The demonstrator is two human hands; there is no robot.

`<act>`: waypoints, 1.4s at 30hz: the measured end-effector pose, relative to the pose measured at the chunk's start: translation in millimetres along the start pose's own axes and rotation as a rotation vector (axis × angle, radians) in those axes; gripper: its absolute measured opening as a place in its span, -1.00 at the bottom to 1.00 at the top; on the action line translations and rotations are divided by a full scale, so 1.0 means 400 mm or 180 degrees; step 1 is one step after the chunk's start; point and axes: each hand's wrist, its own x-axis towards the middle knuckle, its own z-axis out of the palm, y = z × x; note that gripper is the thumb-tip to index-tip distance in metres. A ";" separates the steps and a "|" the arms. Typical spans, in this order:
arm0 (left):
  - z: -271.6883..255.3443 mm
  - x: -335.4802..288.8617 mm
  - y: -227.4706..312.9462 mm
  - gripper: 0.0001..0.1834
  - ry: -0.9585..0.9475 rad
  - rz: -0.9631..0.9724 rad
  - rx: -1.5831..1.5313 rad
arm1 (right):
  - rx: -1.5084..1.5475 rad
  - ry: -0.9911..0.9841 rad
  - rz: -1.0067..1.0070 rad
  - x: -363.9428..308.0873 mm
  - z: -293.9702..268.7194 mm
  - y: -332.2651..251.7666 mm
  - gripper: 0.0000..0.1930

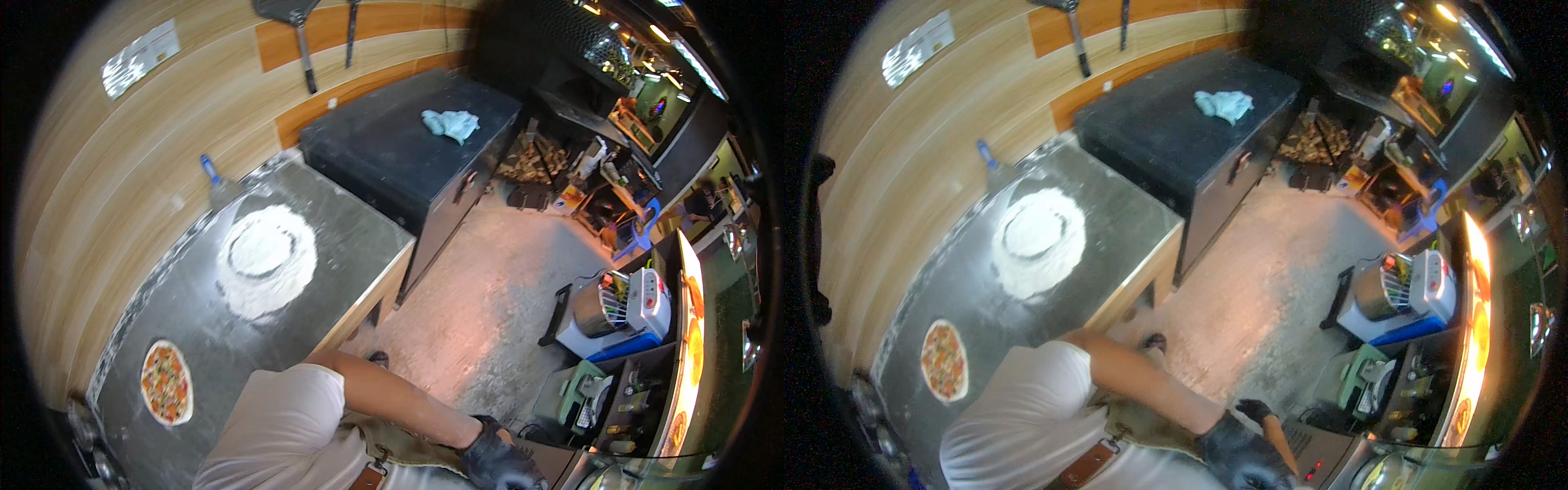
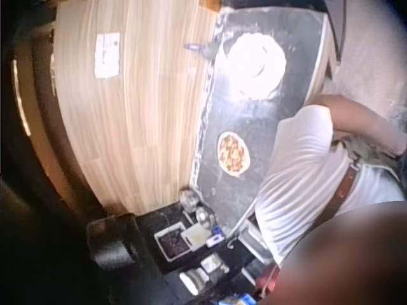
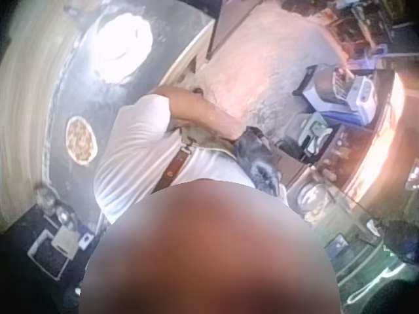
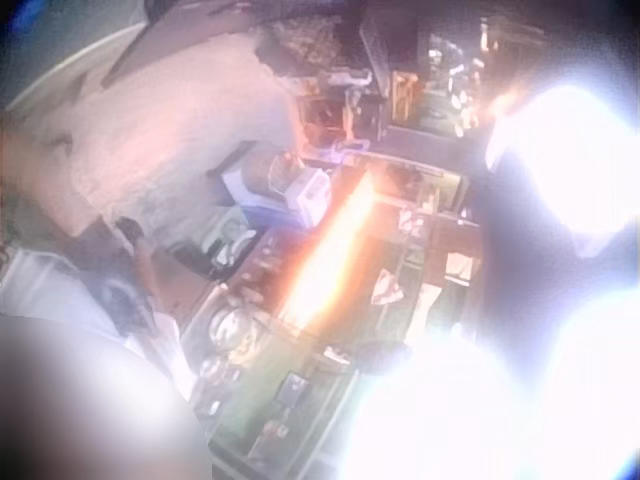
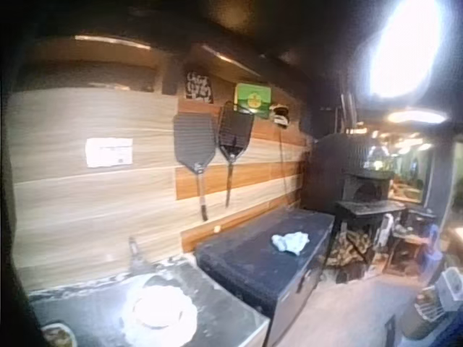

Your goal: The person assembles a pizza by adding toppings including cheese, green peppers, onions, mushrooms, ham, and pepperoni to a dough base with sauce. They repeatedly reach into ingredient containers and place items on the pizza, finishing by picking up a pizza peel.

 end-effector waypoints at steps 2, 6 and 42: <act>-0.098 0.029 -0.028 -0.48 -0.0333 0.0127 -0.0013 | 0.0163 0.0308 -0.0331 0.078 -0.106 -0.080 -0.44; -0.285 0.025 -0.089 -0.48 -0.0603 0.0233 0.0007 | 0.0645 0.0611 -0.0581 0.198 -0.430 -0.328 -0.45; -0.760 -0.622 -0.326 -0.61 1.0415 -0.1717 0.2186 | 0.1970 0.3231 -0.4758 1.257 -2.295 -2.904 -0.71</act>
